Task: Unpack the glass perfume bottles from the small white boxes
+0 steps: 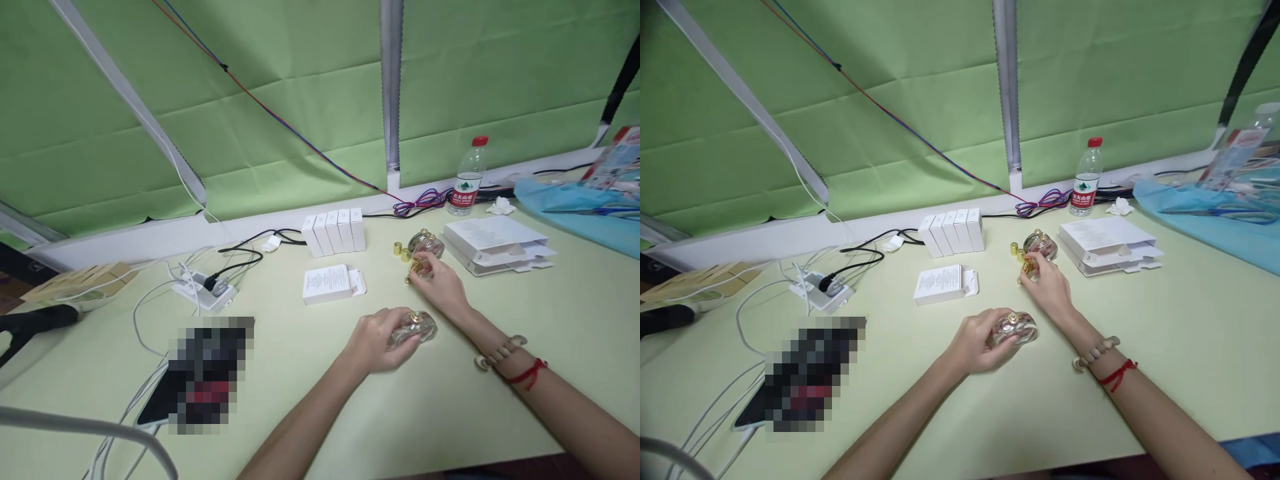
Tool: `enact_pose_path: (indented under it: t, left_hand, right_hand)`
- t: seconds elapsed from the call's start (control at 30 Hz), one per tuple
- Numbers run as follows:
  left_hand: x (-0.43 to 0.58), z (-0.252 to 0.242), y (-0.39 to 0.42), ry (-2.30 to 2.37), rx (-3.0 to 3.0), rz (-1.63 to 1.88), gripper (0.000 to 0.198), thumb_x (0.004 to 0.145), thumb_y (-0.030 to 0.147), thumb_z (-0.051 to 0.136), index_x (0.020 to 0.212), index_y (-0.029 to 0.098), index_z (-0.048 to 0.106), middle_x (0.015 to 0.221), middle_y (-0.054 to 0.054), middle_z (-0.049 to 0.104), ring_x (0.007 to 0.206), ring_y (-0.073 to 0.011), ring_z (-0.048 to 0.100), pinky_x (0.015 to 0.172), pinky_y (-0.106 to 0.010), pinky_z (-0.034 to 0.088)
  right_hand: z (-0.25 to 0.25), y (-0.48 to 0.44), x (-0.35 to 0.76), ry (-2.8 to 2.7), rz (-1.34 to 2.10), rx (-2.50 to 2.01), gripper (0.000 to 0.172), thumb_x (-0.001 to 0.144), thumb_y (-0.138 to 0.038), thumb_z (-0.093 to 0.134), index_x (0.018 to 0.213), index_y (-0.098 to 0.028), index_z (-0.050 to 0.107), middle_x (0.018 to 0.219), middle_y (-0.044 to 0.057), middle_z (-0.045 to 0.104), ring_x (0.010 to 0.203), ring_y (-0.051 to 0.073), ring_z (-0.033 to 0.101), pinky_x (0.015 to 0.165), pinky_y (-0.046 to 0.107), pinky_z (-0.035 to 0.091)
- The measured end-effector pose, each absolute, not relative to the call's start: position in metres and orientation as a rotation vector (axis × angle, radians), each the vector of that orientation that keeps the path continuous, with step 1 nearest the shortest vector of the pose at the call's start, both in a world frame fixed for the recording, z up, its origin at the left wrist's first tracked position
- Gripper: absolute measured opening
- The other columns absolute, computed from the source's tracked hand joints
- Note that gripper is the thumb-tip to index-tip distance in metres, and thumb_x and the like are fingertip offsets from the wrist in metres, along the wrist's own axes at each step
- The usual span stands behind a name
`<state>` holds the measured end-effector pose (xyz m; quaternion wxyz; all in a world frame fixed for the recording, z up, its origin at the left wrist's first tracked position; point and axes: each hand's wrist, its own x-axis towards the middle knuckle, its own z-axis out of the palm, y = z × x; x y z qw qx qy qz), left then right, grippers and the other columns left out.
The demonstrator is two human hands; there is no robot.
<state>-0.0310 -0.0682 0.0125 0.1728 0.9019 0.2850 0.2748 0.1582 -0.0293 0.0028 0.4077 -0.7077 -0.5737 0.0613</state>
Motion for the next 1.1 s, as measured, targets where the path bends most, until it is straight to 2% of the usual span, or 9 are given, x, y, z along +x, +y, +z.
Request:
enact_pose_path:
  t: [0.13, 0.23, 0.4, 0.73, 1.1]
  left_hand:
    - [-0.026, 0.008, -0.071, 0.754, 2.581, 0.861, 0.034, 0.078, 0.04, 0.051, 0.106, 0.02, 0.053, 0.083, 0.0, 0.067, 0.07, -0.0123, 0.061, 0.059, -0.022, 0.046]
    - [-0.025, 0.006, -0.071, 0.735, 2.603, 0.907, 0.032, 0.078, 0.039, 0.05, 0.104, 0.02, 0.054, 0.081, 0.0, 0.067, 0.07, -0.0116, 0.06, 0.06, -0.022, 0.046]
    - [-0.023, 0.005, -0.07, 0.718, 2.631, 0.978, 0.031, 0.077, 0.039, 0.05, 0.101, 0.02, 0.055, 0.077, 0.001, 0.067, 0.066, -0.0109, 0.06, 0.057, -0.022, 0.046]
    - [-0.018, 0.003, -0.068, 0.739, 2.651, 1.089, 0.031, 0.072, 0.039, 0.053, 0.095, 0.019, 0.058, 0.071, 0.001, 0.067, 0.061, -0.0109, 0.06, 0.053, -0.021, 0.047]
    - [-0.017, 0.005, -0.065, 0.789, 2.712, 0.972, 0.035, 0.071, 0.041, 0.051, 0.098, 0.02, 0.06, 0.07, -0.001, 0.066, 0.065, -0.0133, 0.063, 0.055, -0.022, 0.048]
  right_hand:
    - [-0.001, -0.028, 0.162, -1.454, 0.107, -1.782, 0.031, 0.072, -0.031, 0.053, 0.102, -0.024, 0.057, 0.086, 0.002, 0.064, 0.074, 0.018, 0.057, 0.064, 0.028, 0.04]
    - [-0.005, -0.026, 0.165, -1.505, 0.075, -1.736, 0.028, 0.073, -0.029, 0.051, 0.099, -0.023, 0.058, 0.094, 0.003, 0.064, 0.079, 0.018, 0.057, 0.068, 0.03, 0.042]
    - [-0.007, -0.025, 0.165, -1.531, 0.075, -1.732, 0.026, 0.07, -0.028, 0.053, 0.094, -0.022, 0.059, 0.094, 0.004, 0.063, 0.082, 0.02, 0.056, 0.071, 0.032, 0.042]
    - [-0.003, -0.027, 0.167, -1.501, 0.056, -1.791, 0.026, 0.07, -0.026, 0.052, 0.095, -0.023, 0.06, 0.096, 0.003, 0.061, 0.081, 0.019, 0.055, 0.067, 0.031, 0.041]
    - [-0.002, -0.029, 0.167, -1.529, 0.034, -1.801, 0.023, 0.072, -0.028, 0.05, 0.09, -0.023, 0.064, 0.1, 0.003, 0.056, 0.072, 0.015, 0.055, 0.055, 0.027, 0.038]
